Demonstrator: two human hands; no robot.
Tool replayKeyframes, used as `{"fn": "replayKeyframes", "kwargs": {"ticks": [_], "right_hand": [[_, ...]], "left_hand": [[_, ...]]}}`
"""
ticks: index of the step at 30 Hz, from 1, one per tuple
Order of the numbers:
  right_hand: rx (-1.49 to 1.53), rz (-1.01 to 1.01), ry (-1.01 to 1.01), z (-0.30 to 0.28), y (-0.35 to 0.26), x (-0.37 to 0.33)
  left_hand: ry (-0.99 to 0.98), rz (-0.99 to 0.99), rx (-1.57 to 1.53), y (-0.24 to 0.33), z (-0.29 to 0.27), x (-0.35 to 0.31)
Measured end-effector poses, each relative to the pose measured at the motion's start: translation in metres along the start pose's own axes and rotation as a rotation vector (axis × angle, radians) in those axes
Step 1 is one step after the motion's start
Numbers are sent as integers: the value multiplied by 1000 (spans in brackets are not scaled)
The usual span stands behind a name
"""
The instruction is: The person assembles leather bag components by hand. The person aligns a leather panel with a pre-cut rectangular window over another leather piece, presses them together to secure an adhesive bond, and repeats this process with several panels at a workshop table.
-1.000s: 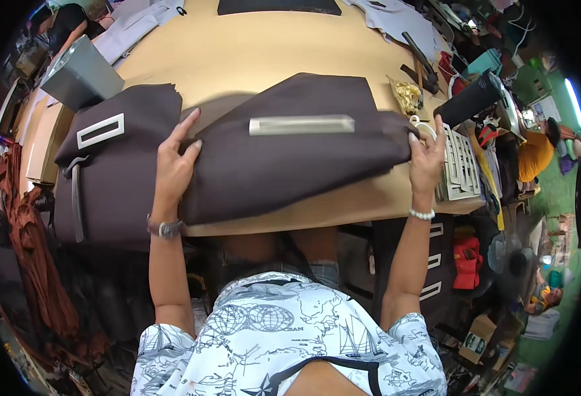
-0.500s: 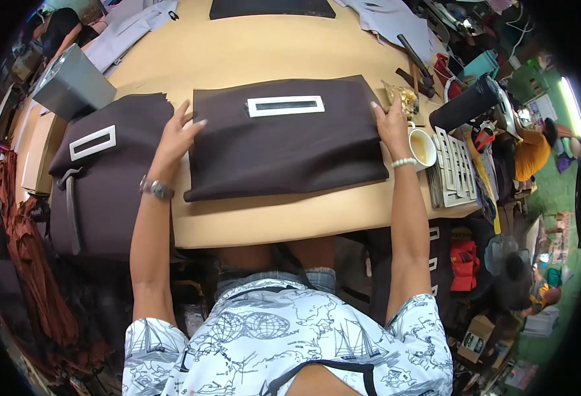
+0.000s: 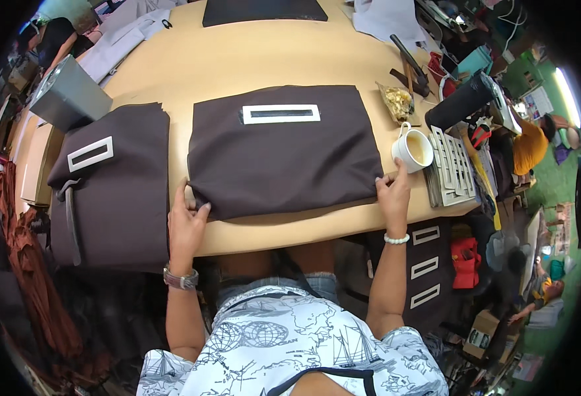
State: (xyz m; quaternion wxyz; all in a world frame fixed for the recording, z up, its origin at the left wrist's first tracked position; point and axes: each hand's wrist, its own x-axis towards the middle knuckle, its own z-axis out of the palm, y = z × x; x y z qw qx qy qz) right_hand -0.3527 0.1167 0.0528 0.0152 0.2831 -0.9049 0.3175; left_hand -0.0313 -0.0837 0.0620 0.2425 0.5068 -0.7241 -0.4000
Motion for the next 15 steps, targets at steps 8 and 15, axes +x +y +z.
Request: {"fn": "replayKeyframes", "kwargs": {"ticks": [8, 15], "right_hand": [[875, 162, -241, 2, -35, 136], [1097, 65, -137, -21, -59, 306]], "left_hand": [[-227, -123, -698, 46, -25, 150], [-308, 249, -845, 124, -67, 316]]}}
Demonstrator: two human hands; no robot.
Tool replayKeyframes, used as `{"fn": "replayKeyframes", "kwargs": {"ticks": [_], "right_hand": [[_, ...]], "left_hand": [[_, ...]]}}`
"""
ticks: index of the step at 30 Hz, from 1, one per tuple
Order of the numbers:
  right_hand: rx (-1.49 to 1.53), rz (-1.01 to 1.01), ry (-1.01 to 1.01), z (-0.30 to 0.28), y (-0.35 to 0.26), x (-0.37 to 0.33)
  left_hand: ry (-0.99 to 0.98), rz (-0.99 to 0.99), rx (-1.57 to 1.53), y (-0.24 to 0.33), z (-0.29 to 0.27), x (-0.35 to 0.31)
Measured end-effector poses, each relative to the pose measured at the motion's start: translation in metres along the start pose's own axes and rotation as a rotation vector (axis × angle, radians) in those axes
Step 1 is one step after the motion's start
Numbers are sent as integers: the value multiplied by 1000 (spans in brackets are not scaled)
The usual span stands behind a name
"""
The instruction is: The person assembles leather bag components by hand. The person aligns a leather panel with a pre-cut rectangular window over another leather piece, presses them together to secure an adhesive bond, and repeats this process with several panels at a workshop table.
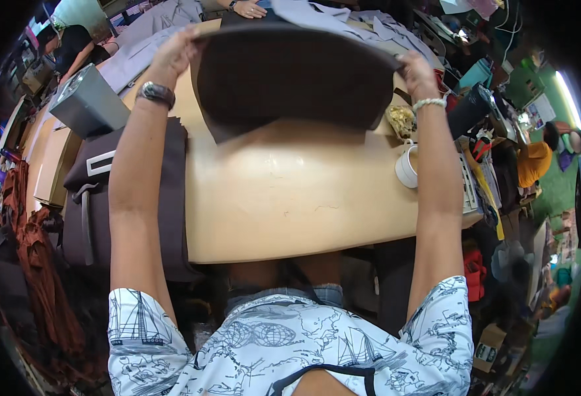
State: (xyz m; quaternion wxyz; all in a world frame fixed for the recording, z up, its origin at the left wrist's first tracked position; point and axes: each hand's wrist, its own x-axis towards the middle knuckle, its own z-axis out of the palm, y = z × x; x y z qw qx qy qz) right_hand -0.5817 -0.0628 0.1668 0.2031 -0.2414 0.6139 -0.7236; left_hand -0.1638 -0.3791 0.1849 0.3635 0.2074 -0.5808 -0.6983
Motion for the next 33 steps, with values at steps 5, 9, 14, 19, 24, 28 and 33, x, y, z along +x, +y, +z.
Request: {"fn": "replayKeyframes", "kwargs": {"ticks": [5, 9, 14, 19, 24, 28, 33], "right_hand": [[75, -383, -63, 18, -58, -63], [-49, -446, -64, -9, -30, -130], [-310, -409, -28, -13, 25, -214], [-618, -229, 11, -37, 63, -303], [-684, -8, 37, -42, 62, -362], [-914, -176, 2, -38, 66, -330], [-1064, -303, 17, -13, 82, -257]], "left_hand": [[38, 249, 96, 42, 3, -58], [170, 171, 289, 5, 35, -161], [295, -20, 485, -36, 45, -244], [275, -72, 726, -65, 54, -309], [249, -262, 861, -71, 61, -366], [204, -237, 1068, -66, 65, -341], [236, -193, 1110, -88, 54, -277]]}}
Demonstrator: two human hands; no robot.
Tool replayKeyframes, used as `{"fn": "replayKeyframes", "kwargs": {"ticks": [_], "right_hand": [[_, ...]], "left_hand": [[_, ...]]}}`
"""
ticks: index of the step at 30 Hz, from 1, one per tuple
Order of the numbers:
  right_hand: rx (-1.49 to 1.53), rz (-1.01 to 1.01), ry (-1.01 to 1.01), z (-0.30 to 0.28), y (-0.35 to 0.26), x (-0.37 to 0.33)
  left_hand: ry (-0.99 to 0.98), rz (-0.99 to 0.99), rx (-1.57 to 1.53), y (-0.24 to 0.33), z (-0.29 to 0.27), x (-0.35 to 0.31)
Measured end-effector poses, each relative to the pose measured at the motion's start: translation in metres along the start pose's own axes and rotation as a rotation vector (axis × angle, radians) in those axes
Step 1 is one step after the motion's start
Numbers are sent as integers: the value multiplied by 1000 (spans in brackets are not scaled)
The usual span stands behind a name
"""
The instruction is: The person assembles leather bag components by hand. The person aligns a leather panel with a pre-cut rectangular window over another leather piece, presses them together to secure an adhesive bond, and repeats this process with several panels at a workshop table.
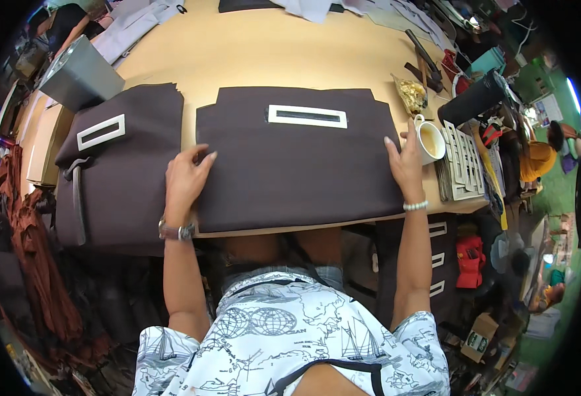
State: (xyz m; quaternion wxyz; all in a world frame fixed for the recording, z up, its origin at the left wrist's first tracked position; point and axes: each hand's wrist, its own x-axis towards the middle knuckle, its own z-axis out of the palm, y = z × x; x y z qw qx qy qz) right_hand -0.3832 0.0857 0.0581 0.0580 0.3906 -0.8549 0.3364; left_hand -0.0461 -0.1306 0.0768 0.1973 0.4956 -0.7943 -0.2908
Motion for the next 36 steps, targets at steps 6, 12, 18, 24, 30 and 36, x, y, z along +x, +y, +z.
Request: {"fn": "replayKeyframes", "kwargs": {"ticks": [6, 12, 18, 24, 30, 36], "right_hand": [[-51, 51, 17, 23, 2, 45], [-79, -35, 129, 38, 14, 50], [-26, 88, 116, 34, 6, 43], [82, 131, 159, 34, 4, 49], [87, 74, 122, 49, 9, 60], [112, 188, -16, 49, -8, 66]], "left_hand": [[12, 72, -77, 4, 23, 64], [564, 321, 390, 6, 40, 67], [292, -8, 251, 5, 50, 75], [237, -54, 16, 9, 39, 74], [314, -32, -86, -2, 24, 34], [256, 53, 144, -10, 30, 32]]}}
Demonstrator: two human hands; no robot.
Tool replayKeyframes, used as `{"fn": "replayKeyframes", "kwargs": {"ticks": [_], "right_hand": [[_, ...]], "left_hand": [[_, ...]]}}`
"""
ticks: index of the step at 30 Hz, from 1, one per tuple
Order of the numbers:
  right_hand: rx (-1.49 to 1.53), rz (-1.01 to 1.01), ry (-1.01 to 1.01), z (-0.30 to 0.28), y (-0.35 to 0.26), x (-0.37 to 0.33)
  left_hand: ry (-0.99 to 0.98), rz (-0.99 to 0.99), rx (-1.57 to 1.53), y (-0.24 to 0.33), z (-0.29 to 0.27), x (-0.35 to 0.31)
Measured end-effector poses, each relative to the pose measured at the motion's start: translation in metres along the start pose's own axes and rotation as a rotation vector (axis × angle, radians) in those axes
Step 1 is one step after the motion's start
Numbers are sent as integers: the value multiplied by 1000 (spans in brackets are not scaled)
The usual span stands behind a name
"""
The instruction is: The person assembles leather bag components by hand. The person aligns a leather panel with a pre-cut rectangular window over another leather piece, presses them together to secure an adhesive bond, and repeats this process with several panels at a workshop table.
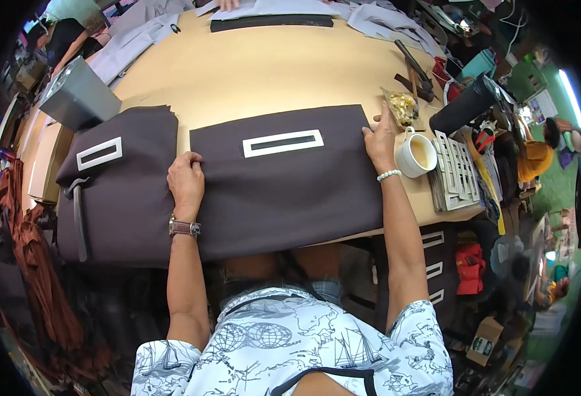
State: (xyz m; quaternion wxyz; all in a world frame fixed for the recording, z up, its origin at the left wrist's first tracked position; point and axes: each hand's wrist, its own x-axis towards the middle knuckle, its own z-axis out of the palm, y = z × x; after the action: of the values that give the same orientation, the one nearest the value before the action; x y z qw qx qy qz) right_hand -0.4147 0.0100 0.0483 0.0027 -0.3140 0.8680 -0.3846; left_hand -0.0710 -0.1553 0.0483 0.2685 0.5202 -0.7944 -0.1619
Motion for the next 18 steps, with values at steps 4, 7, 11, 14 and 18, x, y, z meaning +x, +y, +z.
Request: {"fn": "replayKeyframes", "kwargs": {"ticks": [4, 7, 11, 14, 18], "right_hand": [[-11, -46, 22, 2, 0, 6], [-61, -74, 48, 4, 8, 9], [-208, -73, 98, 14, 13, 16], [-167, 61, 14, 16, 2, 26], [-86, 38, 18, 23, 13, 36]], "left_hand": [[128, 80, 10, -3, 9, 8], [31, 40, 20, 2, 7, 12], [30, -79, 211, 20, 4, 15], [54, -64, 248, 11, 14, 18], [-34, -119, 73, 18, 20, 35]]}}
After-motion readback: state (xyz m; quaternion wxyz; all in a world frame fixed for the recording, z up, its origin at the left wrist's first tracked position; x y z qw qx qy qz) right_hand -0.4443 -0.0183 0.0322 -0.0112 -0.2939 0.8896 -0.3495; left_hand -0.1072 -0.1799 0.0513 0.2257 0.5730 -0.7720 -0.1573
